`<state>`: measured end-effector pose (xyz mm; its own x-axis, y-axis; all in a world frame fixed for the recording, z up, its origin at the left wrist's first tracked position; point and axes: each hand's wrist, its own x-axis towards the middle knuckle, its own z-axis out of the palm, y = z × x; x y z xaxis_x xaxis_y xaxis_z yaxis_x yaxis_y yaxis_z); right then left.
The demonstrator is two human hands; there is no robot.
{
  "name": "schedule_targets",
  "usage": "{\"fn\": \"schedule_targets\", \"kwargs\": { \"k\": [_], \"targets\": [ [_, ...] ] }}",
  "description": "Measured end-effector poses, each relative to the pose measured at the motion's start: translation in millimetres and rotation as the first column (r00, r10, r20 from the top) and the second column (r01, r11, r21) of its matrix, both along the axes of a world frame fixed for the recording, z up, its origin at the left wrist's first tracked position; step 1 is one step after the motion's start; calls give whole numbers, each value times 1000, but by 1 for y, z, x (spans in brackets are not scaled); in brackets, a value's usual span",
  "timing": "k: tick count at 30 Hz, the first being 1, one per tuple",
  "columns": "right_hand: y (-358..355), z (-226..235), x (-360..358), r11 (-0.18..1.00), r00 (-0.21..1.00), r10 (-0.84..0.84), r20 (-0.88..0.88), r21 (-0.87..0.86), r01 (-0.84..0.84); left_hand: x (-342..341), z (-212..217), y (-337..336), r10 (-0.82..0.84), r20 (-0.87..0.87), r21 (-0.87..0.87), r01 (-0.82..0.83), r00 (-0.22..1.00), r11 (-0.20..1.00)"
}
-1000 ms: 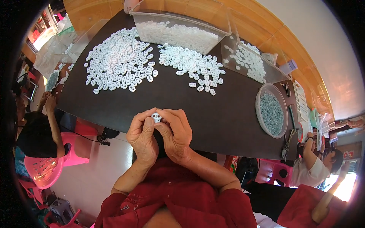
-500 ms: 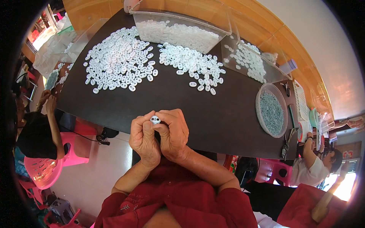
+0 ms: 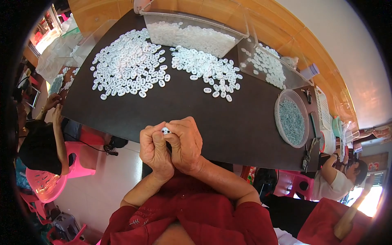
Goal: Manually assembling small metal pins into white plastic components on a workbench.
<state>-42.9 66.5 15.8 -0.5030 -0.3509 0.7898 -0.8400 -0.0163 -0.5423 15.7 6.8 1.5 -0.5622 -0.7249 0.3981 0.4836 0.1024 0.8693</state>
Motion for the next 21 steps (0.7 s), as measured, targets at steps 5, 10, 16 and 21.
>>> {"fn": "schedule_targets", "kwargs": {
  "k": [5, 10, 16, 21],
  "targets": [
    [6, 5, 2, 992, 999, 14, 45, 124, -20, 9, -4, -11, -196, -29, 331, 194, 980, 924],
    [27, 8, 10, 976, 992, 52, 113, 203, -74, 23, 3, -31, -429, -40, 426, 404, 902, 809],
    [55, 9, -6, 973, 998, 47, 52, 225, -58, -5, 33, -97, -172, 299, 35, 170, 938, 985],
    [73, 7, -6, 970, 997, -33, 74, 243, 14, -69, 28, -182, 177, 266, -525, -12, 948, 851]
  ]
}}
